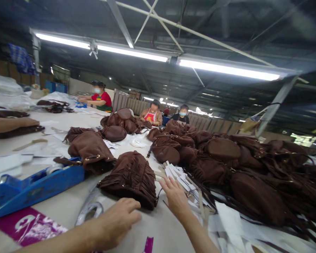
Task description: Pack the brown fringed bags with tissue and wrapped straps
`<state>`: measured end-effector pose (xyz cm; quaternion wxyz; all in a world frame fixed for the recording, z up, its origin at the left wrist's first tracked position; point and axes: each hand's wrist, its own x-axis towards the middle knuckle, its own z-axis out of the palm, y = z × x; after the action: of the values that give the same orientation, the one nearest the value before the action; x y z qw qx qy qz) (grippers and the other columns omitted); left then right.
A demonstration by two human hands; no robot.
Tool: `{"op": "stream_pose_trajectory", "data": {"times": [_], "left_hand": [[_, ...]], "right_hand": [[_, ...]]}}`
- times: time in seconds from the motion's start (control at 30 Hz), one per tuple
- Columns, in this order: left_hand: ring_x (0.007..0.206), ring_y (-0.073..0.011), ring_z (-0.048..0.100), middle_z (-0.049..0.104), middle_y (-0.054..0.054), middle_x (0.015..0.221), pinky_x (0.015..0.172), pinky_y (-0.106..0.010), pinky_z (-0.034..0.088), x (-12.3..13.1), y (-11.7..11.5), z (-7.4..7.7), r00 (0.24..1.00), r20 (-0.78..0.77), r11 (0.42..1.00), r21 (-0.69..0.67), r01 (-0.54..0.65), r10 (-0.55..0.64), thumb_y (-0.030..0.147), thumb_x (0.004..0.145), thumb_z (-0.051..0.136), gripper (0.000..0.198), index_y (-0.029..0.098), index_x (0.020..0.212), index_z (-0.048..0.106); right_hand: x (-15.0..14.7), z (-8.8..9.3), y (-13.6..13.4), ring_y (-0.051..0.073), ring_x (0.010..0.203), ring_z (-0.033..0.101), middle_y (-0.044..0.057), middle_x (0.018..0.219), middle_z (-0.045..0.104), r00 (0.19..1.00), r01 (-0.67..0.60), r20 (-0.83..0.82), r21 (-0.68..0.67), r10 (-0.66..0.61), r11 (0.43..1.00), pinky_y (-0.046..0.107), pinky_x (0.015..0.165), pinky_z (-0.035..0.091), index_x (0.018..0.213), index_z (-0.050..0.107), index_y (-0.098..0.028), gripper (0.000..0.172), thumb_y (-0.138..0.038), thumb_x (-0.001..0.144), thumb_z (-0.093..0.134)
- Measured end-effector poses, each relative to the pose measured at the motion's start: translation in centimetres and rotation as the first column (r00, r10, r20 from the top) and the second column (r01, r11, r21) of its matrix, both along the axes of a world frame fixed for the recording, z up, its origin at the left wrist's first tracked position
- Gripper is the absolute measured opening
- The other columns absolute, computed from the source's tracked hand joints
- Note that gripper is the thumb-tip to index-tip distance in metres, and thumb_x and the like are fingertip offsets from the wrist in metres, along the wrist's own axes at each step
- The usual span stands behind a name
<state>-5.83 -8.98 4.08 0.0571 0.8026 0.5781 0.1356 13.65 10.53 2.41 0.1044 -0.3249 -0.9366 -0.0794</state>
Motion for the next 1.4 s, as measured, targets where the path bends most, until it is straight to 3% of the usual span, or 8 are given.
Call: {"op": "stream_pose_trajectory", "data": {"times": [0.17, 0.33, 0.43, 0.57, 0.73, 0.93, 1.17, 1.4], "left_hand": [[0.111, -0.0265, 0.056, 0.059, -0.012, 0.119, 0.098, -0.042, 0.042, -2.2, 4.2, -1.9, 0.973, -0.018, 0.966, -0.117, -0.231, 0.230, 0.018, 0.086, 0.047, 0.036, 0.020, 0.120, 0.055], [0.091, -0.0333, 0.065, 0.068, -0.017, 0.094, 0.084, -0.047, 0.048, -2.5, 7.4, 0.5, 0.915, -0.183, 0.922, -0.080, -0.378, 0.359, 0.018, 0.087, 0.041, 0.026, 0.012, 0.092, 0.067], [0.098, -0.0281, 0.063, 0.066, -0.013, 0.103, 0.089, -0.041, 0.048, 1.4, 7.9, 1.2, 0.982, -0.012, 0.980, 0.057, -0.190, 0.191, 0.014, 0.085, 0.041, 0.028, 0.017, 0.099, 0.065], [0.125, -0.0230, 0.047, 0.047, -0.011, 0.138, 0.105, -0.035, 0.038, 6.7, 9.0, -1.9, 0.989, 0.138, 0.997, 0.067, 0.044, -0.053, 0.003, 0.071, 0.048, 0.065, 0.018, 0.134, 0.041], [0.094, -0.0223, 0.060, 0.063, -0.009, 0.100, 0.085, -0.033, 0.048, 7.7, 10.5, -4.8, 0.997, -0.006, 0.997, -0.032, 0.074, -0.074, 0.001, 0.081, 0.037, 0.033, 0.017, 0.091, 0.063], [0.089, -0.0271, 0.063, 0.064, -0.012, 0.099, 0.079, -0.038, 0.051, 7.9, 9.4, -1.4, 0.964, -0.243, 0.985, -0.156, 0.073, -0.110, -0.007, 0.068, 0.042, 0.039, 0.014, 0.092, 0.065], [0.096, -0.0255, 0.060, 0.065, -0.009, 0.100, 0.086, -0.034, 0.049, 20.1, 10.9, 1.1, 0.816, 0.007, 0.816, 0.011, 0.578, -0.578, 0.009, 0.070, 0.059, 0.023, 0.018, 0.091, 0.060], [0.129, -0.0271, 0.043, 0.050, -0.013, 0.137, 0.110, -0.052, 0.026, 30.0, 17.1, -3.6, 0.735, 0.129, 0.741, -0.005, 0.671, -0.665, 0.014, 0.077, 0.056, 0.048, 0.016, 0.124, 0.049]], "right_hand": [[-1.7, 1.5, 0.9, 0.023, 0.108, 0.060, 0.008, 0.096, 0.071, 0.996, -0.027, 0.085, -0.009, 0.027, 1.000, 0.042, 0.107, 0.027, 0.092, 0.065, -0.018, 0.028, 0.000, 0.078, 0.048], [-0.2, 3.8, -1.8, 0.025, 0.090, 0.065, 0.014, 0.095, 0.068, 0.990, 0.137, 0.023, -0.029, -0.136, 0.990, 0.038, 0.081, 0.045, 0.096, 0.060, -0.017, 0.029, 0.000, 0.086, 0.038], [0.4, 3.7, -4.7, 0.024, 0.085, 0.065, 0.012, 0.096, 0.068, 0.976, 0.210, -0.036, -0.112, -0.215, 0.971, 0.033, 0.071, 0.046, 0.100, 0.057, -0.017, 0.029, 0.000, 0.083, 0.042], [2.2, 2.5, -7.3, 0.020, 0.093, 0.064, 0.007, 0.101, 0.068, 0.968, 0.181, -0.128, -0.238, -0.216, 0.954, 0.026, 0.077, 0.046, 0.107, 0.057, -0.018, 0.025, -0.010, 0.083, 0.053], [10.6, 2.6, -6.1, 0.012, 0.073, 0.064, -0.002, 0.076, 0.070, 0.941, 0.252, -0.135, -0.328, -0.310, 0.910, 0.019, 0.065, 0.042, 0.081, 0.065, -0.021, 0.025, -0.021, 0.093, 0.044], [22.7, 2.5, -4.7, 0.019, 0.068, 0.064, 0.004, 0.066, 0.067, 0.811, 0.552, -0.044, -0.273, -0.583, 0.788, 0.026, 0.062, 0.037, 0.063, 0.063, -0.020, 0.029, -0.015, 0.085, 0.046], [24.6, -3.2, -8.4, 0.025, 0.084, 0.068, 0.010, 0.088, 0.074, 0.744, 0.651, -0.010, -0.217, -0.668, 0.728, 0.030, 0.072, 0.045, 0.087, 0.068, -0.021, 0.020, -0.014, 0.083, 0.050], [24.9, -4.0, -8.6, 0.023, 0.075, 0.068, 0.009, 0.083, 0.074, 0.671, 0.713, -0.095, -0.188, -0.735, 0.675, 0.029, 0.063, 0.043, 0.093, 0.066, -0.022, 0.026, -0.014, 0.086, 0.041]]}}
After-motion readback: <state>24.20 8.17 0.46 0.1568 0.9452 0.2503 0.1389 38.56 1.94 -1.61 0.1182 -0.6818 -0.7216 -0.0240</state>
